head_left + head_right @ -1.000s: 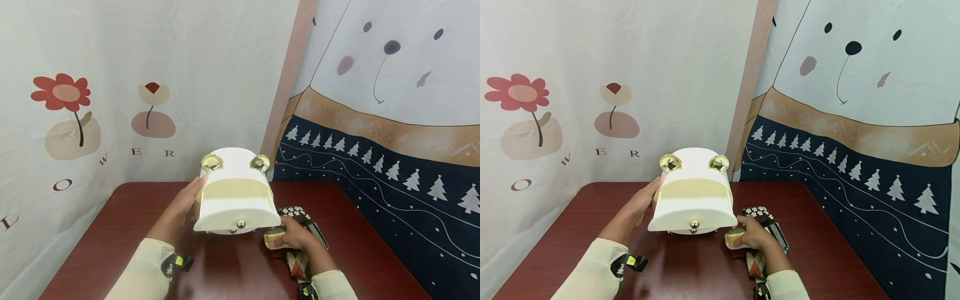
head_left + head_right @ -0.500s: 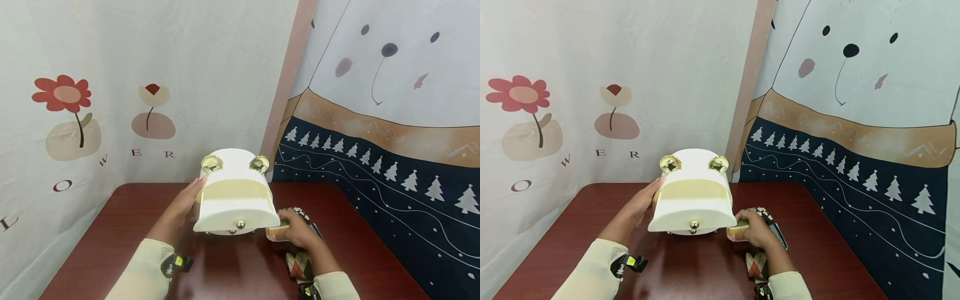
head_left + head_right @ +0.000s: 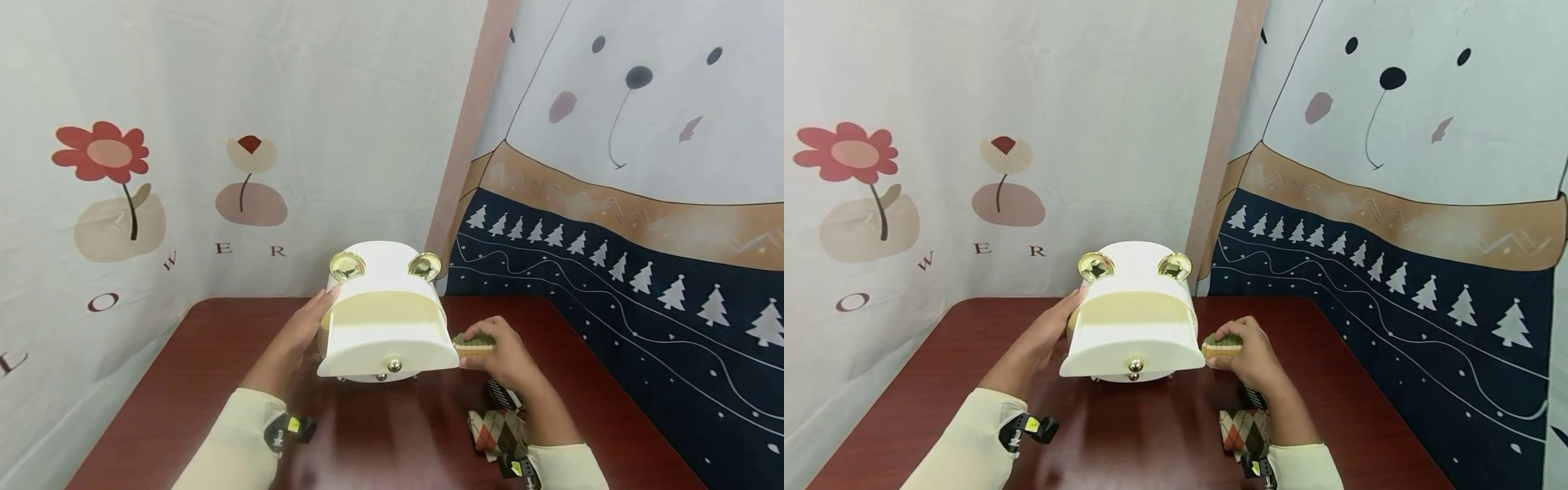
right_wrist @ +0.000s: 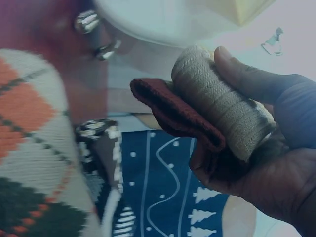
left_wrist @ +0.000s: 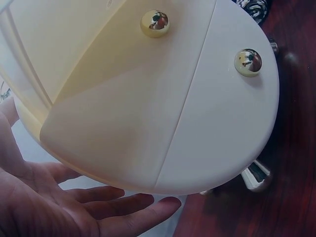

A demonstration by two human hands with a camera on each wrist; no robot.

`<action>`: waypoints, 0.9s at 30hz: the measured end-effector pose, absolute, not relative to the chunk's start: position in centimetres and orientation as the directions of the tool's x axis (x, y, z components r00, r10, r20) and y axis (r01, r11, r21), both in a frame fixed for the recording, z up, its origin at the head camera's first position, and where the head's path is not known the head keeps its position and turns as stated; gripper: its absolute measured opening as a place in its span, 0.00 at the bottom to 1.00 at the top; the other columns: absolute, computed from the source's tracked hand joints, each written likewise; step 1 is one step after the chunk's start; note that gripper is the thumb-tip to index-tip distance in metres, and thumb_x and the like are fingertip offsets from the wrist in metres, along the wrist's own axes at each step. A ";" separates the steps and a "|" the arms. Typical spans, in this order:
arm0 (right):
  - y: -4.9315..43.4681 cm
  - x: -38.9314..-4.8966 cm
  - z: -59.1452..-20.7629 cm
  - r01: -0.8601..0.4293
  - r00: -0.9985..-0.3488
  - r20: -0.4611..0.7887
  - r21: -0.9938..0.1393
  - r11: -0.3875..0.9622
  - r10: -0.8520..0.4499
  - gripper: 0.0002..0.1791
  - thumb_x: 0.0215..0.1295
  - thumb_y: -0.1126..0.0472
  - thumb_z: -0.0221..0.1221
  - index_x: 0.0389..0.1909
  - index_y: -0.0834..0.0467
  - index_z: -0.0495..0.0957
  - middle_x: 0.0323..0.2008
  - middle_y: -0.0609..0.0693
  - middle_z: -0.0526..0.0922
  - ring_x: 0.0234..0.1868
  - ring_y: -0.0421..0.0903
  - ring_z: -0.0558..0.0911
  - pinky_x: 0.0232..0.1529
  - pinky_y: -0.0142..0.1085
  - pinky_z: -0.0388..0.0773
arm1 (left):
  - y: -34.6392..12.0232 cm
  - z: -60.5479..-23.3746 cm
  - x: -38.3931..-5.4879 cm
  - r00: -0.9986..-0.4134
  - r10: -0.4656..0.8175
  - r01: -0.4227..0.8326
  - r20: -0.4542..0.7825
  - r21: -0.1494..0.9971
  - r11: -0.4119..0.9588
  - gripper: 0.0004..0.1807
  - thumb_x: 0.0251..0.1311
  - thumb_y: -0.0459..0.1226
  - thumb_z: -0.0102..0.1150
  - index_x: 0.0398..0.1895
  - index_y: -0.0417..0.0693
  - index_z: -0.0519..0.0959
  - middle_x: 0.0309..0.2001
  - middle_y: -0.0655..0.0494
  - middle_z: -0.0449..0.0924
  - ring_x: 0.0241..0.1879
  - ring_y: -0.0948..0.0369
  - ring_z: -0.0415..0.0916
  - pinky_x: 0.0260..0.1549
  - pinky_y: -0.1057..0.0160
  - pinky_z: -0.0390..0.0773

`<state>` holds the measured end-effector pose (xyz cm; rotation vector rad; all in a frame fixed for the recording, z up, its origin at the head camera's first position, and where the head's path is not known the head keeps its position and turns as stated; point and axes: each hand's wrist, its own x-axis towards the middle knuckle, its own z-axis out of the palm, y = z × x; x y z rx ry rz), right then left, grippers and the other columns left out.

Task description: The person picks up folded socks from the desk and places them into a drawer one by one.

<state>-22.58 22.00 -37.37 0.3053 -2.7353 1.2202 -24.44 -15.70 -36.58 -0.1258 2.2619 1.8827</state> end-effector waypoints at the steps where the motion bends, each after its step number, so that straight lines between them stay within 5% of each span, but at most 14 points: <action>1: 22.0 -22.4 -37.1 -0.237 -0.970 0.211 -0.717 0.655 -0.120 0.20 0.53 0.67 0.84 0.44 0.57 0.87 0.54 0.58 0.78 0.55 0.56 0.79 0.51 0.41 0.81 | -15.7 -36.6 -24.4 -0.977 0.060 -0.190 -0.205 0.963 0.190 0.58 0.70 0.78 0.45 0.92 0.64 0.40 0.91 0.42 0.42 0.78 0.40 0.59 0.60 0.34 0.78; 13: 20.9 -20.5 -33.9 -0.237 -0.934 0.354 -0.698 0.676 0.038 0.19 0.58 0.68 0.81 0.49 0.61 0.87 0.58 0.59 0.72 0.61 0.61 0.76 0.56 0.49 0.86 | -15.7 -36.7 -24.4 -0.979 0.074 -0.171 -0.187 0.967 0.191 0.56 0.73 0.76 0.44 0.92 0.62 0.39 0.91 0.41 0.41 0.79 0.40 0.58 0.66 0.27 0.73; 20: 19.8 -19.2 -31.8 -0.264 -0.895 0.436 -0.694 0.670 0.099 0.21 0.58 0.66 0.82 0.51 0.61 0.88 0.60 0.59 0.72 0.62 0.59 0.75 0.59 0.53 0.83 | -15.7 -36.6 -24.4 -0.980 0.069 -0.171 -0.188 0.965 0.199 0.56 0.72 0.77 0.43 0.92 0.63 0.39 0.90 0.41 0.44 0.73 0.41 0.63 0.59 0.34 0.78; 27: 18.2 -18.2 -30.1 -0.340 -0.842 0.522 -0.708 0.618 0.135 0.21 0.57 0.67 0.82 0.52 0.60 0.88 0.61 0.57 0.73 0.62 0.54 0.75 0.57 0.40 0.82 | -15.7 -36.6 -24.4 -0.978 0.063 -0.182 -0.197 0.964 0.195 0.57 0.71 0.78 0.44 0.92 0.64 0.39 0.90 0.41 0.44 0.77 0.40 0.61 0.64 0.28 0.75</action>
